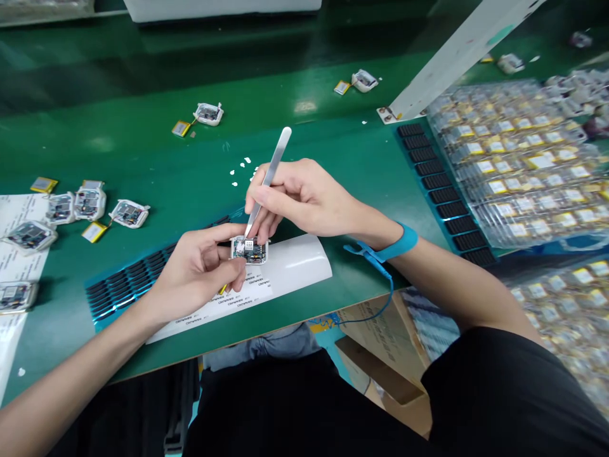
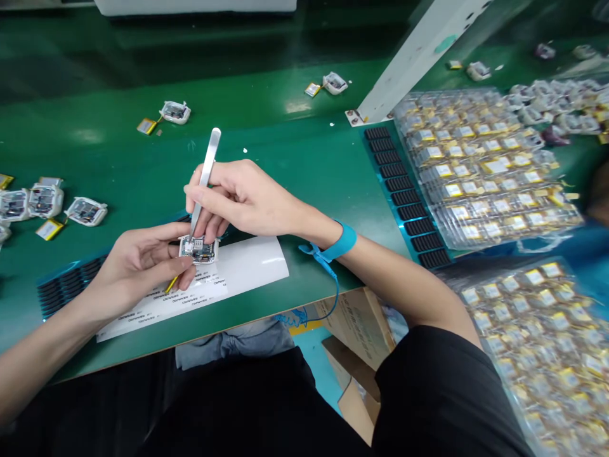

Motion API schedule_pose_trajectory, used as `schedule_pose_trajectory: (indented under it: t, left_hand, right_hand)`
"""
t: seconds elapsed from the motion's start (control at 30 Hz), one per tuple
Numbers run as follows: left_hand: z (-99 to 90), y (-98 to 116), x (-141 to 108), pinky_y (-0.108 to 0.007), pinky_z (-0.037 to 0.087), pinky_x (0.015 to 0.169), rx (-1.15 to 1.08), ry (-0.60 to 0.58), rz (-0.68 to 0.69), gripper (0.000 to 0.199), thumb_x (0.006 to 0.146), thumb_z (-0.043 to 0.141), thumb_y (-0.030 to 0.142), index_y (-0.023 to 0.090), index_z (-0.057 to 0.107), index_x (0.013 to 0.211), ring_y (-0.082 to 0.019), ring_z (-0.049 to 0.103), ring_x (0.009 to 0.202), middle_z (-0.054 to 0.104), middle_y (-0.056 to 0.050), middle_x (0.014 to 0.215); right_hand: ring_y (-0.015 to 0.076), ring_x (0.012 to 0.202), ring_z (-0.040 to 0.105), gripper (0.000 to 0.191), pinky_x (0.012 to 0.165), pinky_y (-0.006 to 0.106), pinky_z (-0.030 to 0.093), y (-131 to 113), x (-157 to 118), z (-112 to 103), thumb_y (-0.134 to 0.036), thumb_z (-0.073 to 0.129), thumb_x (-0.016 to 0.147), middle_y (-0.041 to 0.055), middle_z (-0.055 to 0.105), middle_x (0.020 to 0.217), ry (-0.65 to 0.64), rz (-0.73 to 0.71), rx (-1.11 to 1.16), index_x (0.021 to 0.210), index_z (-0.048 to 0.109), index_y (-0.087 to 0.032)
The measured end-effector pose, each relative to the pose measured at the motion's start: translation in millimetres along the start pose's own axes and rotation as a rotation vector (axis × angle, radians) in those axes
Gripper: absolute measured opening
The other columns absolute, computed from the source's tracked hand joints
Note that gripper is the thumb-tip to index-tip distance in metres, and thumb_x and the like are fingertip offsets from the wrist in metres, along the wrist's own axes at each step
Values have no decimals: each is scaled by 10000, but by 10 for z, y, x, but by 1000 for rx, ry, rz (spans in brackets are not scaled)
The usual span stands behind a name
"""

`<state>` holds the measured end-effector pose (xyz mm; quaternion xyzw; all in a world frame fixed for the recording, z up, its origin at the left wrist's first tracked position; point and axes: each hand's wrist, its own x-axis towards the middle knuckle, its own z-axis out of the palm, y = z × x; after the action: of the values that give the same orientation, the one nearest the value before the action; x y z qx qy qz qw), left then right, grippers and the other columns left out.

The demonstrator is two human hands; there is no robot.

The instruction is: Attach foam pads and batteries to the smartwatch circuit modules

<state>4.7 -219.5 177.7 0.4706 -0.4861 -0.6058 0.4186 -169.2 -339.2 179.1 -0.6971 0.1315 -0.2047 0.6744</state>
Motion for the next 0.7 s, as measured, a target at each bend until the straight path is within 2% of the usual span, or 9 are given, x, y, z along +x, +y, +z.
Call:
schedule_pose_trajectory:
  t: [0.43,0.7]
  left_hand:
    - [48,33,8,-169,465,382,25,31,-11,198,734,636,73,145,720,900,-71,482,430,544,30,586]
    - [39,3,-4,-165,427,378,2,12,-26,168,732,625,80,161,693,863,-68,455,428,530,42,567]
  right_hand:
    - [109,670,725,340,636,188,618,38,-3,-12,-469,569,983,36,748,799,-36,26,14,939,586,-132]
    - [102,646,712,327,626,185,610,20,-18,-2,-456,563,988,30,738,778,-34,10,-32,945,590,-133]
